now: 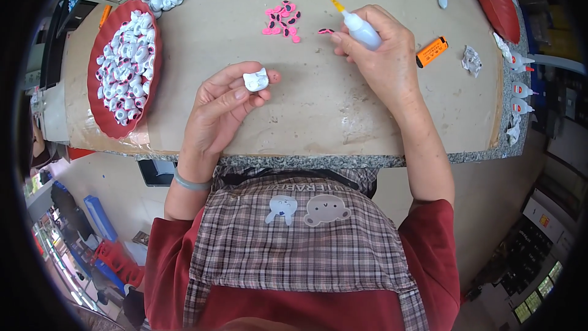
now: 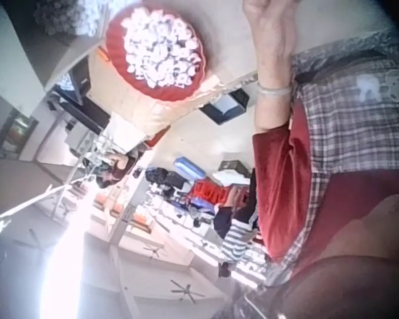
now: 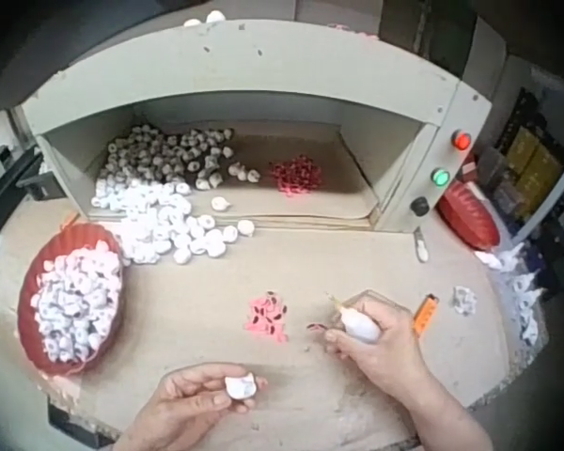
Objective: The person glues pink bows onto white cat-shaped toy heads using a glue bottle.
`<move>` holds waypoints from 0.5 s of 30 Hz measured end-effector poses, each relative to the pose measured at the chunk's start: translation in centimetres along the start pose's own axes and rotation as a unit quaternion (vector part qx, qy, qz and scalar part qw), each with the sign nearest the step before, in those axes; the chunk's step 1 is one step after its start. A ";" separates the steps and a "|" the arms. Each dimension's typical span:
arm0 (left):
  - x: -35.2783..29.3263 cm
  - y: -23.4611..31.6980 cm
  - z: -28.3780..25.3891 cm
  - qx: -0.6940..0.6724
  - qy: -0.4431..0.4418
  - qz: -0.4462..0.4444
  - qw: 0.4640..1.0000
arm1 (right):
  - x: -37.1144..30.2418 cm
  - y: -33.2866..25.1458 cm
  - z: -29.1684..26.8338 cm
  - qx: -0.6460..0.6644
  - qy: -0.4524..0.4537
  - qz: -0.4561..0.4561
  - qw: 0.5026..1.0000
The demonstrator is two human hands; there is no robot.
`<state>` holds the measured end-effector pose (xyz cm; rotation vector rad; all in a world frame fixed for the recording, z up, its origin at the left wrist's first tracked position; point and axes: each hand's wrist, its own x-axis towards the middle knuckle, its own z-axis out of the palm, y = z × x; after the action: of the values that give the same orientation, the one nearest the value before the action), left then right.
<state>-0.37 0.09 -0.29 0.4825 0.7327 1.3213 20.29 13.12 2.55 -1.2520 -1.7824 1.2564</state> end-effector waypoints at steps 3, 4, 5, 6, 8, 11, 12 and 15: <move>0.0 0.0 0.0 -0.001 -0.001 -0.001 1.000 | 0.3 0.0 0.2 -0.162 0.010 -0.073 0.984; 0.0 0.0 -0.1 -0.001 0.000 -0.001 1.000 | 0.4 -0.1 0.4 -0.248 0.012 -0.114 0.962; 0.0 0.0 -0.1 0.001 -0.005 -0.001 1.000 | 0.5 -0.1 0.7 -0.248 0.012 -0.114 0.962; 0.0 0.0 -0.1 0.003 -0.010 -0.001 1.000 | 0.7 -0.1 1.1 -0.253 0.022 -0.166 0.953; 0.0 -0.1 -0.1 0.003 -0.012 0.000 1.000 | 0.7 -0.1 1.3 -0.258 0.031 -0.217 0.941; 0.0 -0.2 -0.2 0.000 -0.012 0.002 1.000 | 0.7 0.0 1.2 -0.316 -0.013 -0.196 0.928; 0.0 -0.2 -0.2 -0.001 -0.011 0.001 1.000 | 0.7 0.0 1.0 -0.312 -0.035 -0.206 0.927; 0.0 -0.1 0.1 0.001 0.001 0.003 1.000 | 0.9 0.4 0.0 -0.289 -0.078 -0.226 0.927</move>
<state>-0.24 0.08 -0.28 0.4849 0.7357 1.3265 20.05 14.02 2.18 -0.9449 -2.4926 0.5936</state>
